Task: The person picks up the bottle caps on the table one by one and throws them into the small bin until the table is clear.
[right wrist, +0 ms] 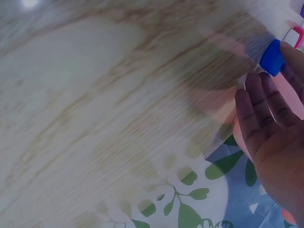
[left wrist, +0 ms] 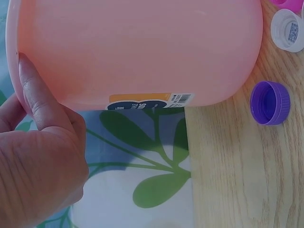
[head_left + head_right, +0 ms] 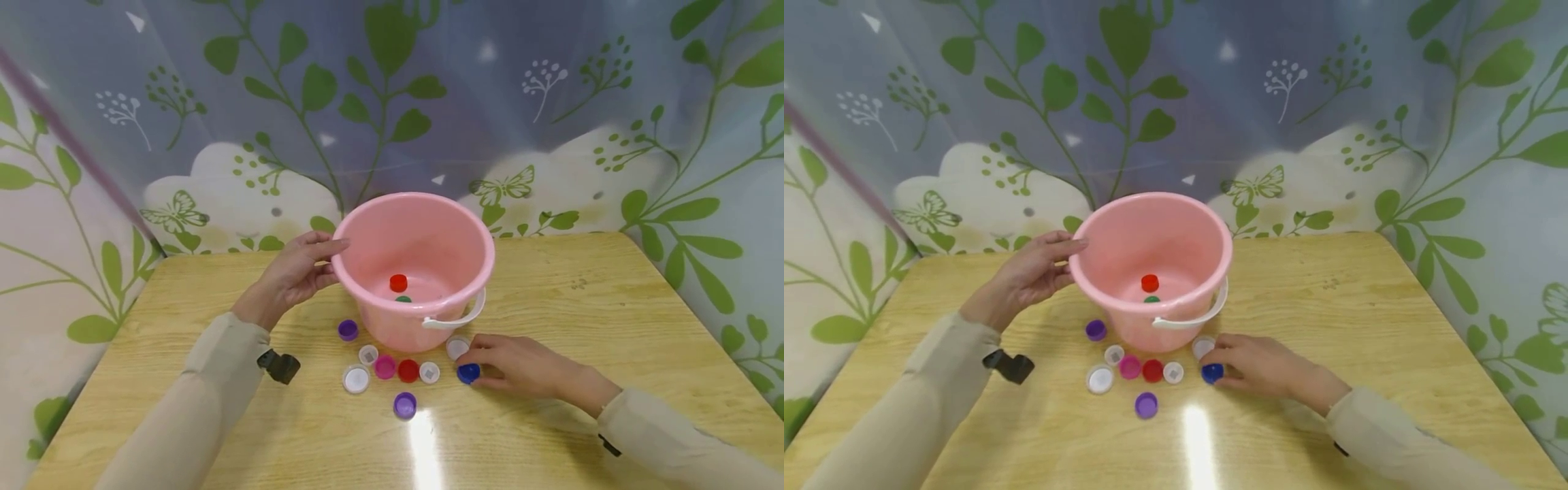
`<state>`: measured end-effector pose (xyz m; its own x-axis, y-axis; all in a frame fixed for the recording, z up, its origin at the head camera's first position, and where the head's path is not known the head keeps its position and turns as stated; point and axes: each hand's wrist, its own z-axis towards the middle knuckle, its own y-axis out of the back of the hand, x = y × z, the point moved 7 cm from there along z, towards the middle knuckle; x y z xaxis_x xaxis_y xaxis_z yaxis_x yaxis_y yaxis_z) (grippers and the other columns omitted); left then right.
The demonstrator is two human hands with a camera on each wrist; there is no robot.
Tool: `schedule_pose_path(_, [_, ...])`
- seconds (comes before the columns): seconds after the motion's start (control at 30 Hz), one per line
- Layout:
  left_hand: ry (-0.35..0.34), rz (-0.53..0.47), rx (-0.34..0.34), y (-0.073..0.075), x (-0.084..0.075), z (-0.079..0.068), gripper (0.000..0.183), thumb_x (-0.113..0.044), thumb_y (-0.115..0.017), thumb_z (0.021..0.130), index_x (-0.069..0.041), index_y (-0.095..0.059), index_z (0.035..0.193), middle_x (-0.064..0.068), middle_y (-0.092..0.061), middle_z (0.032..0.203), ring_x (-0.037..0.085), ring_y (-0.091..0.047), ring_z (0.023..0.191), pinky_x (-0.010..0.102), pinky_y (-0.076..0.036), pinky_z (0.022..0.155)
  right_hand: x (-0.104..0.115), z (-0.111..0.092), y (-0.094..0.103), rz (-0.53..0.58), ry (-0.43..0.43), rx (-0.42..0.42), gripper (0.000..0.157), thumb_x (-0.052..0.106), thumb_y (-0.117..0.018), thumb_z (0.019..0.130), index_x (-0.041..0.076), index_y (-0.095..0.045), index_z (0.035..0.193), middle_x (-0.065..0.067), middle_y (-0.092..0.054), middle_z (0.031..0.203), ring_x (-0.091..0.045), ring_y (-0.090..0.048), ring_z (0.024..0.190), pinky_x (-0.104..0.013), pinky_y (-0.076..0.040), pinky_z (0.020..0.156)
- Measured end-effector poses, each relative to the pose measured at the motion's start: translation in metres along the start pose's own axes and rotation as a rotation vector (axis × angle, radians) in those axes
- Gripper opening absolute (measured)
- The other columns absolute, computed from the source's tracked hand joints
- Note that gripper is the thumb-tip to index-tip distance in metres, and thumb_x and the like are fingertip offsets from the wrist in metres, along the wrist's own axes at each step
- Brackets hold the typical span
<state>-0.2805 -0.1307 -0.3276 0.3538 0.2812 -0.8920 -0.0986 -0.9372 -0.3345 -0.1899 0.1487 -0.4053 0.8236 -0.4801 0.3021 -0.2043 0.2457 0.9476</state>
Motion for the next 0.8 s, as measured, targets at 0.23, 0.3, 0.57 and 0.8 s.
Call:
schedule_pose_path(0.23, [0.002, 0.001, 0.002, 0.0, 0.001, 0.0, 0.018, -0.009, -0.061, 0.094, -0.002, -0.049, 0.106, 0.01, -0.052, 0.087, 0.013, -0.055, 0.056, 0.022, -0.055, 0.057, 0.001, 0.002, -0.001, 0.021, 0.01, -0.003, 0.023, 0.028, -0.069, 0.089, 0.026, -0.067, 0.111, 0.013, -0.057, 0.102, -0.004, -0.057, 0.09, -0.026, -0.052, 0.074])
schedule_pose_path(0.3, [0.001, -0.001, 0.002, 0.001, 0.001, 0.0, 0.019, -0.009, -0.061, 0.094, -0.002, -0.049, 0.106, 0.009, -0.052, 0.086, 0.013, -0.055, 0.055, 0.022, -0.055, 0.057, 0.001, 0.002, -0.001, 0.029, 0.004, 0.004, 0.022, 0.028, -0.069, 0.089, 0.026, -0.067, 0.111, 0.013, -0.057, 0.102, -0.004, -0.056, 0.091, -0.027, -0.052, 0.074])
schedule_pose_path(0.57, [0.002, -0.001, 0.012, 0.0, 0.002, 0.0, 0.019, -0.01, -0.061, 0.094, -0.003, -0.048, 0.106, 0.009, -0.052, 0.086, 0.013, -0.055, 0.055, 0.021, -0.055, 0.057, 0.004, -0.002, 0.005, 0.005, 0.007, -0.003, 0.024, 0.028, -0.072, 0.086, 0.024, -0.068, 0.109, 0.012, -0.056, 0.097, 0.001, -0.054, 0.075, -0.02, -0.049, 0.064])
schedule_pose_path(0.8, [0.002, -0.01, 0.012, 0.001, 0.001, 0.001, 0.019, -0.009, -0.06, 0.093, -0.003, -0.048, 0.105, 0.009, -0.051, 0.086, 0.013, -0.055, 0.056, 0.022, -0.055, 0.058, -0.003, -0.008, 0.026, -0.002, -0.056, -0.01, 0.028, 0.024, -0.075, 0.083, 0.022, -0.068, 0.11, 0.011, -0.056, 0.099, 0.0, -0.053, 0.073, -0.019, -0.048, 0.059])
